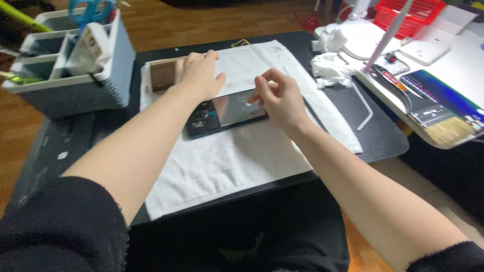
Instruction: Disassembling a smartphone to remove internal components and screws using precision tools.
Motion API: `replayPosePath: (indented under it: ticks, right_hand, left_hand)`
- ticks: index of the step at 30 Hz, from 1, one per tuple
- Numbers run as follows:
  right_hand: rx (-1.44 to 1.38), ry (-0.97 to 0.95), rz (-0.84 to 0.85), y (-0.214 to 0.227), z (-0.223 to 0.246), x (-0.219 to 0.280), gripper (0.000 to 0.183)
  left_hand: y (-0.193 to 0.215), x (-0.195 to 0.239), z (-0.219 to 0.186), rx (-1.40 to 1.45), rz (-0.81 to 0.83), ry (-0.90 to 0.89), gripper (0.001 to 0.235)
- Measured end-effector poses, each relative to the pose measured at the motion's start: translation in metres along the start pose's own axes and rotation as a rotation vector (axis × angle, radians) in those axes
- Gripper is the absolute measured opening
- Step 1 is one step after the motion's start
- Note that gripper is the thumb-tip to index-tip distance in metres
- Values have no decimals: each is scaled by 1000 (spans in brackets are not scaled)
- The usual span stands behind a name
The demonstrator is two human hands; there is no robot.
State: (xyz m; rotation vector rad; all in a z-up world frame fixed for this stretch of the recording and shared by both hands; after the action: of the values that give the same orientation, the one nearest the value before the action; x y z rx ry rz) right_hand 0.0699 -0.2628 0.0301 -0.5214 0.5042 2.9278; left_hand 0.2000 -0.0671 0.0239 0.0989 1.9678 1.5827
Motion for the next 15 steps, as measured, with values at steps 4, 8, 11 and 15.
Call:
replayPosePath:
  ticks: [4,8,11,15]
  right_hand:
    - [-93,-39,45,8,-3,2,28]
    - [-143,-69,63,10,-1,0,29]
    - [-132,-35,100,3,1,-7,30]
    - [-216,-194,149,-15,23,-5,30]
  left_hand:
    - [-12,-39,-7,-58,241,146,61]
    - [-15,-50,-6,-20,326,205,66]
    - [-13,-47,-6,59,287,167,59]
    - [2,-46,0,203,254,229,35]
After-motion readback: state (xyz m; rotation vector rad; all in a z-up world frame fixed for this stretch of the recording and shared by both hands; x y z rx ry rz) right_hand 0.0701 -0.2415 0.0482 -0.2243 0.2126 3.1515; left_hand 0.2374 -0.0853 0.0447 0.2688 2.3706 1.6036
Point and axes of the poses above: each hand's wrist, its own x-axis away from the middle knuckle, its own y-axis out of the back of the hand, z = x × y, the point moved 3 cm from there along -x, towards the middle knuckle, and after that the axes turned 5 degrees about -y, right-handed, at the moved point
